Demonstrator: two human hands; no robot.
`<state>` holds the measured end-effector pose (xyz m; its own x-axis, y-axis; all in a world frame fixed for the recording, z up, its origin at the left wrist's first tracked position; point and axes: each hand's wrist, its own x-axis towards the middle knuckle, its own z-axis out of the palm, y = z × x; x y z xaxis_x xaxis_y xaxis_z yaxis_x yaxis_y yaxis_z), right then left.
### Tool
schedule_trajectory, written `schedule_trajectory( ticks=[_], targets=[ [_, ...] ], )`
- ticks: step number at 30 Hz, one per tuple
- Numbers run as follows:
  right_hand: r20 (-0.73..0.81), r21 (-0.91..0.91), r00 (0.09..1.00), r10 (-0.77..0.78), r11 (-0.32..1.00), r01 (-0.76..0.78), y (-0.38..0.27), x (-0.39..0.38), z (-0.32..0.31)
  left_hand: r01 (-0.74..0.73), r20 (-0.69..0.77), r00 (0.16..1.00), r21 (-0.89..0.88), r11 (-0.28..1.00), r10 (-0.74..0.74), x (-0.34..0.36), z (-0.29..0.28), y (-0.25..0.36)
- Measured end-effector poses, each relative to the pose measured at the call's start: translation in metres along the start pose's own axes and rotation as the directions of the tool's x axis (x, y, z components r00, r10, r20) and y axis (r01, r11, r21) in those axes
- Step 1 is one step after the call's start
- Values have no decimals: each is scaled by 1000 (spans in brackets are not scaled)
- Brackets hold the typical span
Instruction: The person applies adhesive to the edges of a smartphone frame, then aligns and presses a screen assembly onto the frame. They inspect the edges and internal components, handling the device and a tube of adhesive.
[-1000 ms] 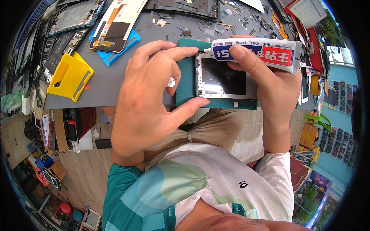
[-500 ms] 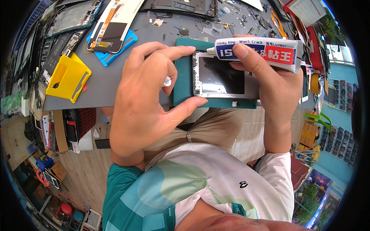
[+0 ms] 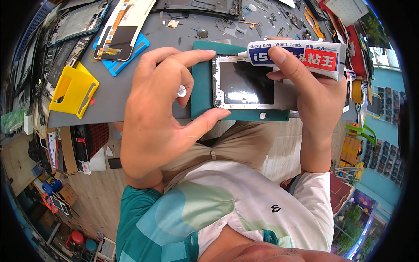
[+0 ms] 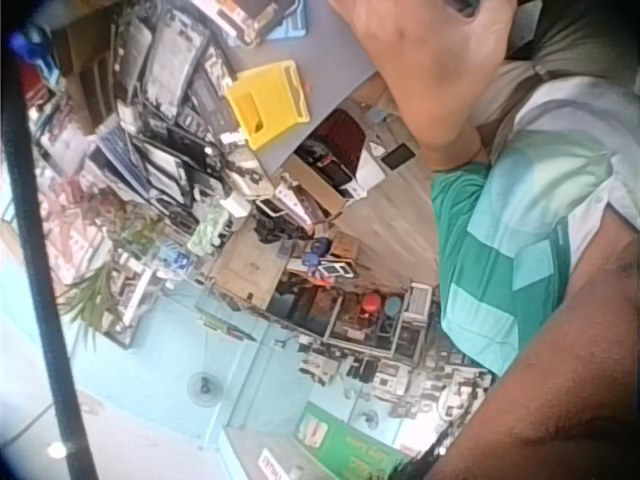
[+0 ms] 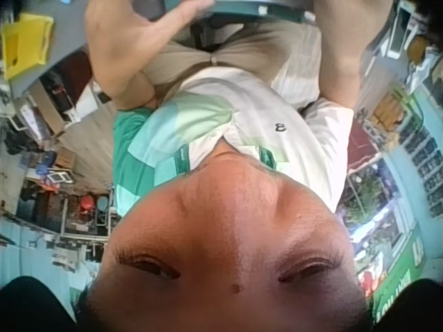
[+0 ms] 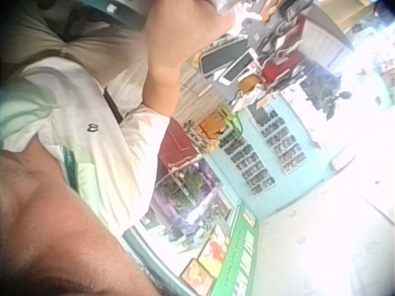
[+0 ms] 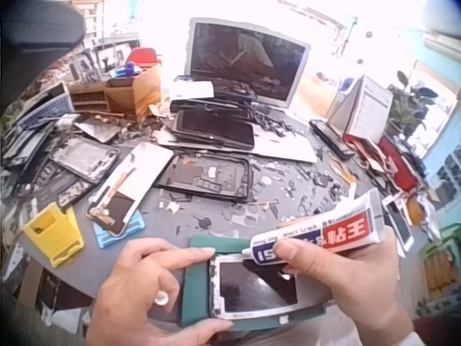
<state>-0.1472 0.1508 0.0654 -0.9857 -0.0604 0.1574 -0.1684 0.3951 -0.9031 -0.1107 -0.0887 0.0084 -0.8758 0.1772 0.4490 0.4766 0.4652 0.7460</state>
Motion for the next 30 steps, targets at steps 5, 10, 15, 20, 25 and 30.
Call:
schedule_trajectory(
  ticks=[5, 10, 15, 20, 25, 30],
  targets=[
    [-8, 19, 1000, 11, 1000, -11, 2, 0, -3, 4, -1, 1000, -12, 1000, -4, 0, 0, 0],
    [-10, 16, 1000, 0, 1000, 0, 3, 0, -7, -7, 1, 1000, -3, 1000, 7, 0, 1, -2],
    [-31, -25, 1000, 6, 1000, -7, 2, -1, -11, -16, 18, 1000, 15, 1000, 15, 1, -1, -1],
    [-54, 26, 998, 16, 1000, -15, 3, -1, -13, -7, 27, 1000, 3, 1000, 6, 2, 0, -1],
    [-51, 21, 999, 8, 1000, -7, 3, -2, -16, -7, 37, 999, 0, 1000, 7, 1, -1, -1],
    [-92, 35, 995, 34, 999, -31, 3, -2, -15, -3, 35, 999, 10, 1000, 3, 2, -1, 0]
  ],
)
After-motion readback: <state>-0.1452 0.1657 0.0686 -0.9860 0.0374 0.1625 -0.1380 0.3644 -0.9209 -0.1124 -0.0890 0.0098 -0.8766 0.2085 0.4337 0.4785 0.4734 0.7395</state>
